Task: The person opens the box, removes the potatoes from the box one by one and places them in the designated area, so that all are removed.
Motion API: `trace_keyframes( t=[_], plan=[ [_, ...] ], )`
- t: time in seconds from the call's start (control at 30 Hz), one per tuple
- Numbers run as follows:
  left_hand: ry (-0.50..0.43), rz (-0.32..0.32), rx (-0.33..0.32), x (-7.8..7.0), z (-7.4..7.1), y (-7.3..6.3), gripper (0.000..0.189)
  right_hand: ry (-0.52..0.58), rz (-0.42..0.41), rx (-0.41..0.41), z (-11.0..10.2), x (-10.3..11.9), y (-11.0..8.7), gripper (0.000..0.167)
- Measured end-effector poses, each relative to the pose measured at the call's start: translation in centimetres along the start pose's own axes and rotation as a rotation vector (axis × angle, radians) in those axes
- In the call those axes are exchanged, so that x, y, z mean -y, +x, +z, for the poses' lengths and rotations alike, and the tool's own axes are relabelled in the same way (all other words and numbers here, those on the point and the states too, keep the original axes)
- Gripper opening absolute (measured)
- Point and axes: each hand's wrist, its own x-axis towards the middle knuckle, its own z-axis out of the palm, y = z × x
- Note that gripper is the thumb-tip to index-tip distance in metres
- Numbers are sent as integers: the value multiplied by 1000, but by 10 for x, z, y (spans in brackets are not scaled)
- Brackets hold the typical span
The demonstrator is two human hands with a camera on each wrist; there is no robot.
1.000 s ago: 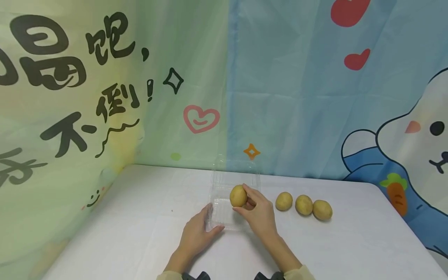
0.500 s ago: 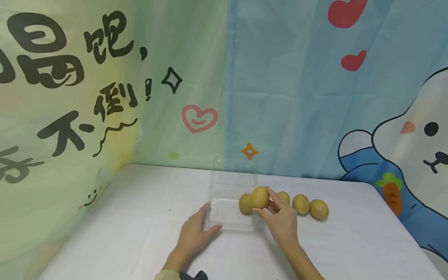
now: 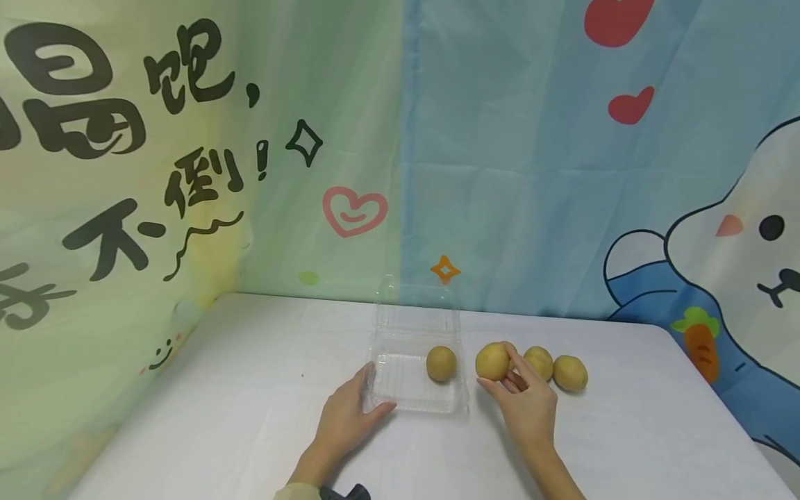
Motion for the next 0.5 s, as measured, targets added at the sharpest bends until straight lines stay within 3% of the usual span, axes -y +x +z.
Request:
trace_keyframes(
  t=[0.5],
  plan=[
    [-11,-16,6,0,1,-1,85,-47,46,-49,-2,-37,0,72]
  ],
)
